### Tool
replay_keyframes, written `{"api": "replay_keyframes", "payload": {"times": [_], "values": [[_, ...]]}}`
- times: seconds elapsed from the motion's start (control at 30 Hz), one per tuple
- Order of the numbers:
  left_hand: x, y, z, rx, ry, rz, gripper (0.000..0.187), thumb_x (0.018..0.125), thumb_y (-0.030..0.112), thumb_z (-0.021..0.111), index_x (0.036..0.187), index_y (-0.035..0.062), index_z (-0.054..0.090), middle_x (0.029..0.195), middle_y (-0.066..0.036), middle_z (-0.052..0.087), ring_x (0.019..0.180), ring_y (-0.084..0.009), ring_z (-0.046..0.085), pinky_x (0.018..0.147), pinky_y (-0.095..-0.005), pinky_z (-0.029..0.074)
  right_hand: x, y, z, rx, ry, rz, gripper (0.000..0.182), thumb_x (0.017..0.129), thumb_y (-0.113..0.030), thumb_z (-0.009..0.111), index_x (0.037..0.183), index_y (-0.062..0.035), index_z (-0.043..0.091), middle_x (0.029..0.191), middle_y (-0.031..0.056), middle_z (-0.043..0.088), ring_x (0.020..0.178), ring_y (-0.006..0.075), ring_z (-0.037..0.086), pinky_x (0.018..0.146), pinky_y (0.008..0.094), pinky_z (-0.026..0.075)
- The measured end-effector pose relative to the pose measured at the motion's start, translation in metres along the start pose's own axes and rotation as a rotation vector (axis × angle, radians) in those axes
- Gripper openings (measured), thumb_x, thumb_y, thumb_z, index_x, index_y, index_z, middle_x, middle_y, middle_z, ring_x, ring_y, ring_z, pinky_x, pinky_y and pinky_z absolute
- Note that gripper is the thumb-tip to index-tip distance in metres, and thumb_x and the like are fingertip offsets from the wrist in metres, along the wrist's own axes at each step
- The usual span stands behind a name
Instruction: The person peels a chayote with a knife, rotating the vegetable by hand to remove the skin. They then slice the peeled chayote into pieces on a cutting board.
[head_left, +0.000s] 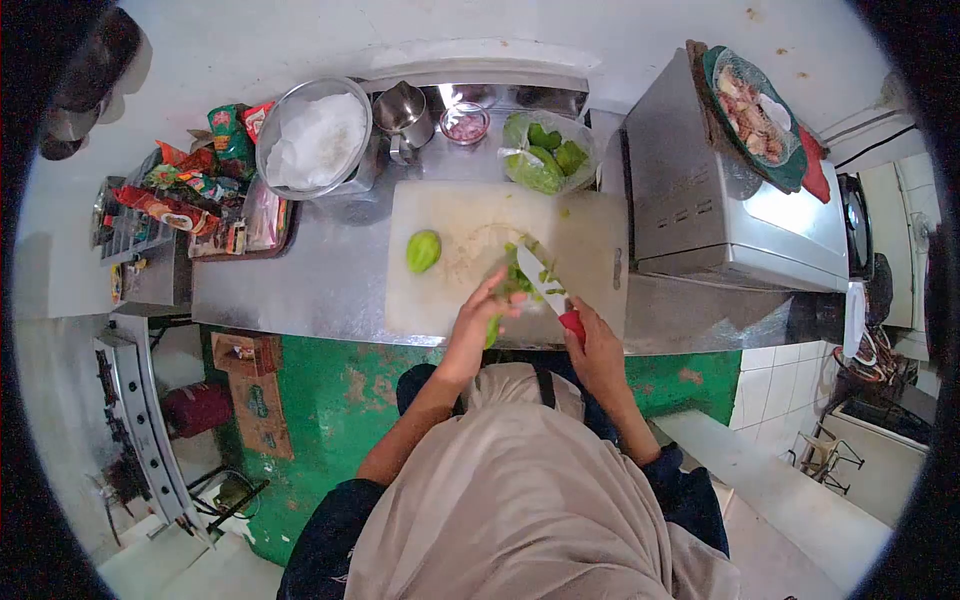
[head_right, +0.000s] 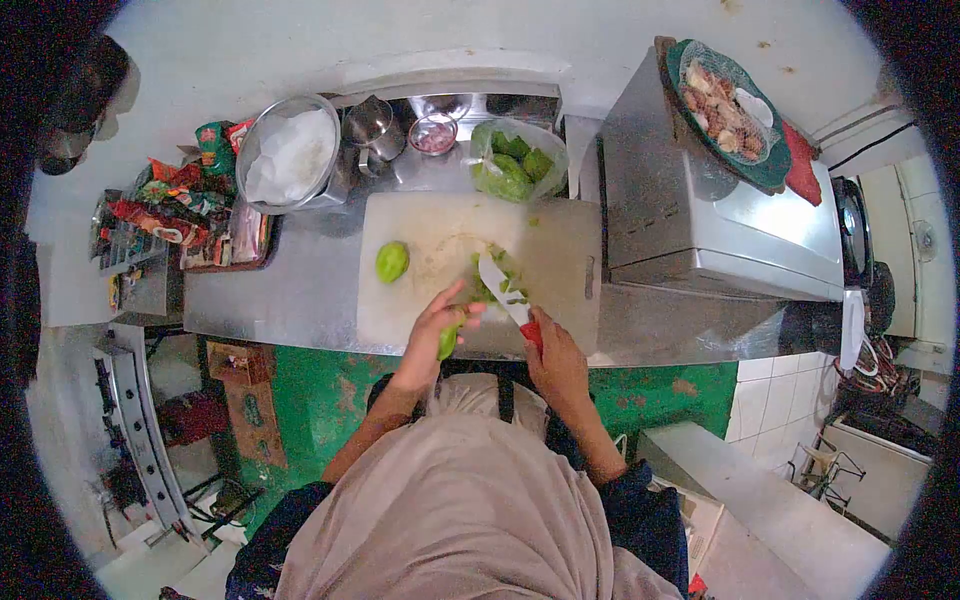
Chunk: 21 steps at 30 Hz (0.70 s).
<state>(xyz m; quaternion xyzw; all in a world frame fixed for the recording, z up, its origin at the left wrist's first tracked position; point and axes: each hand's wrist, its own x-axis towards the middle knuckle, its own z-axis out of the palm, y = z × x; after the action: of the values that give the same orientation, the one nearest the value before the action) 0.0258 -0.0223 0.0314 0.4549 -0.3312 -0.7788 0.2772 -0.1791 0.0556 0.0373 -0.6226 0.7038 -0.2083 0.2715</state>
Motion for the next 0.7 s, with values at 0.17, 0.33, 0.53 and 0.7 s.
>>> {"api": "replay_keyframes", "payload": {"times": [0.17,0.33,0.53,0.7], "values": [[0.006,-0.026,0.01,0.711,-0.232,0.194,0.072,0.084,0.01,0.052,0.149,0.0178,0.024,0.13,-0.014,0.054,0.106,-0.022,0.059,0.091,-0.0336,0.047,0.001,-0.003,0.005,-0.015,-0.035,0.11,0.056,0.085,-0.017,0.061,0.135,-0.0079,0.037,0.107,0.0224,0.06,0.098,0.0398,0.058,0.081,0.0489,0.048],[0.001,-0.025,0.029,1.13,-0.241,0.403,0.077,0.084,0.016,0.053,0.149,0.0338,0.016,0.108,-0.02,0.061,0.096,-0.0385,0.061,0.085,-0.0455,0.049,-0.003,-0.013,0.002,0.021,0.007,0.073,0.057,0.086,-0.017,0.062,0.136,-0.009,0.035,0.104,0.0233,0.06,0.096,0.0405,0.059,0.079,0.0483,0.049],[0.011,-0.014,0.023,1.293,-0.236,0.221,0.076,0.083,0.015,0.05,0.148,0.0371,0.016,0.104,-0.023,0.062,0.094,-0.0399,0.061,0.083,-0.0487,0.049,-0.01,-0.017,-0.003,-0.041,0.042,0.06,0.055,0.086,-0.013,0.063,0.134,-0.0077,0.037,0.099,0.0216,0.063,0.092,0.0392,0.062,0.078,0.0458,0.049],[0.016,-0.011,0.017,1.271,-0.202,0.296,0.076,0.082,0.014,0.047,0.148,0.0382,0.018,0.093,-0.025,0.063,0.085,-0.0401,0.062,0.078,-0.0499,0.05,-0.021,-0.017,-0.012,-0.083,0.0,0.125,0.053,0.086,-0.014,0.062,0.133,-0.0078,0.038,0.098,0.0216,0.064,0.092,0.0389,0.062,0.079,0.0453,0.05]]}}
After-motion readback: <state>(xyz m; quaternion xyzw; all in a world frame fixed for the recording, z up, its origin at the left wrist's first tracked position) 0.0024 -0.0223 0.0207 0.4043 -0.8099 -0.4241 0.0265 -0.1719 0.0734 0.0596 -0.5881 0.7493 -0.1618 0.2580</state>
